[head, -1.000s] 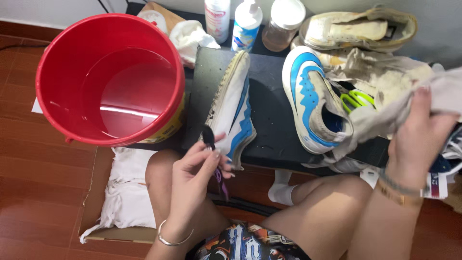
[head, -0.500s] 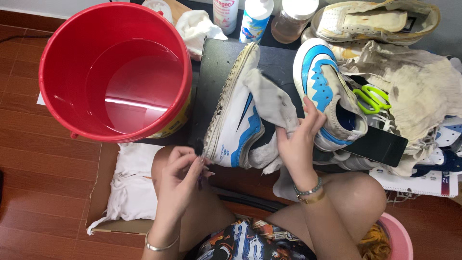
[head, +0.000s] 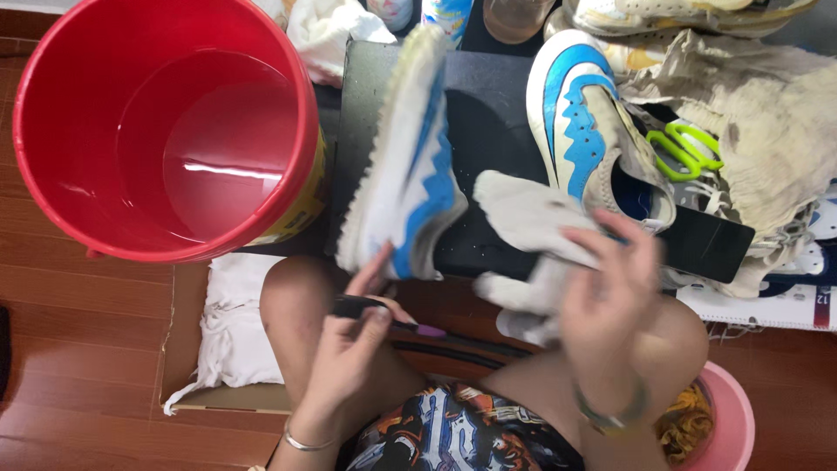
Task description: The person prepares a cleaning solution by pouring liquid into a red bucket, then scrubs a pair of white and blue sneakers using a toothbrush and a cloth. They focus on the soles and sides of the shoes, occasionally dipping the brush into a container of cleaning paste.
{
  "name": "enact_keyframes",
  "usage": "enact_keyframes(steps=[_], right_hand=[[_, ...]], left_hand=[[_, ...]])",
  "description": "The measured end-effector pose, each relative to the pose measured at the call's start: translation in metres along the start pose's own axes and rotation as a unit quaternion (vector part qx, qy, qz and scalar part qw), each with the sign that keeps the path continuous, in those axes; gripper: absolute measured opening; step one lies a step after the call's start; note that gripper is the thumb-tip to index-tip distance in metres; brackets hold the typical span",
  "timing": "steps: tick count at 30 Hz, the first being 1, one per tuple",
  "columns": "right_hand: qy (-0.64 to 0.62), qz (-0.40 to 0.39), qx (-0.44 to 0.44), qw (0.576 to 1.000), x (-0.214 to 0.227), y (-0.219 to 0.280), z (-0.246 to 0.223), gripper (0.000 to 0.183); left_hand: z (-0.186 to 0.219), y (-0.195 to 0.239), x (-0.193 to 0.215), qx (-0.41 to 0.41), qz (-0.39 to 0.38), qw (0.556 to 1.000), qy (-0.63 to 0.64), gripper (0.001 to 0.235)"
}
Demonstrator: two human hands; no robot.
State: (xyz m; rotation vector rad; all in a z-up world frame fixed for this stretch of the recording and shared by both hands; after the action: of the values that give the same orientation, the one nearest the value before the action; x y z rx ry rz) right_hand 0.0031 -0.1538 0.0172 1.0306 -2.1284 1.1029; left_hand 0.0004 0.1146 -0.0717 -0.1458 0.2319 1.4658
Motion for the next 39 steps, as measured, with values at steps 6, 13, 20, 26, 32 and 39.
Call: enact_keyframes(steps=[6, 13, 20, 26, 32, 39], right_hand=[[0.072, 0.066, 0.046, 0.994, 0.044, -0.073, 0.080, 0.036], [0.234, -0.108, 0.112, 0.960, -0.036, -0.152, 0.174, 0.029], [-0.118, -0.062, 0.220, 0.966, -0.070, -0.169, 0.043, 0.028], [-0.098, -0.413, -0.011, 0.905, -0.216, -0.137, -0.079, 0.088], [-0.048, -0.433, -0.130, 0.891, -0.281, -0.141, -0.115, 0.112], [-0.023, -0.497, -0.139, 0.856, -0.303, -0.136, -0.112, 0.090]], left_hand=[[0.007, -0.014, 0.028, -0.012, 0.056, 0.995, 0.083, 0.036], [0.008, -0.016, 0.040, -0.012, 0.052, 0.996, 0.065, 0.034], [0.005, -0.019, 0.039, -0.004, 0.057, 0.998, 0.041, 0.033], [0.008, -0.020, 0.036, -0.021, 0.037, 0.998, 0.055, 0.033], [0.007, -0.023, 0.033, 0.014, 0.038, 0.996, 0.085, 0.038], [-0.007, -0.021, 0.035, 0.059, 0.035, 0.991, 0.119, 0.029]])
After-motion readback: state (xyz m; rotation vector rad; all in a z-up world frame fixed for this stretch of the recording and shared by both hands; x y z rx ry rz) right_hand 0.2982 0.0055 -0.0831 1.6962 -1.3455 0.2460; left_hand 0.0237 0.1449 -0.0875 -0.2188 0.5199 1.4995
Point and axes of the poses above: each hand's wrist, its own y-axis away from the middle knuckle, its own x-axis out of the back of the hand, z = x × y, the point moved 6 cm from there along -y, towards the middle knuckle, and after that the axes turned 10 degrees about z, right-handed, at the moved point
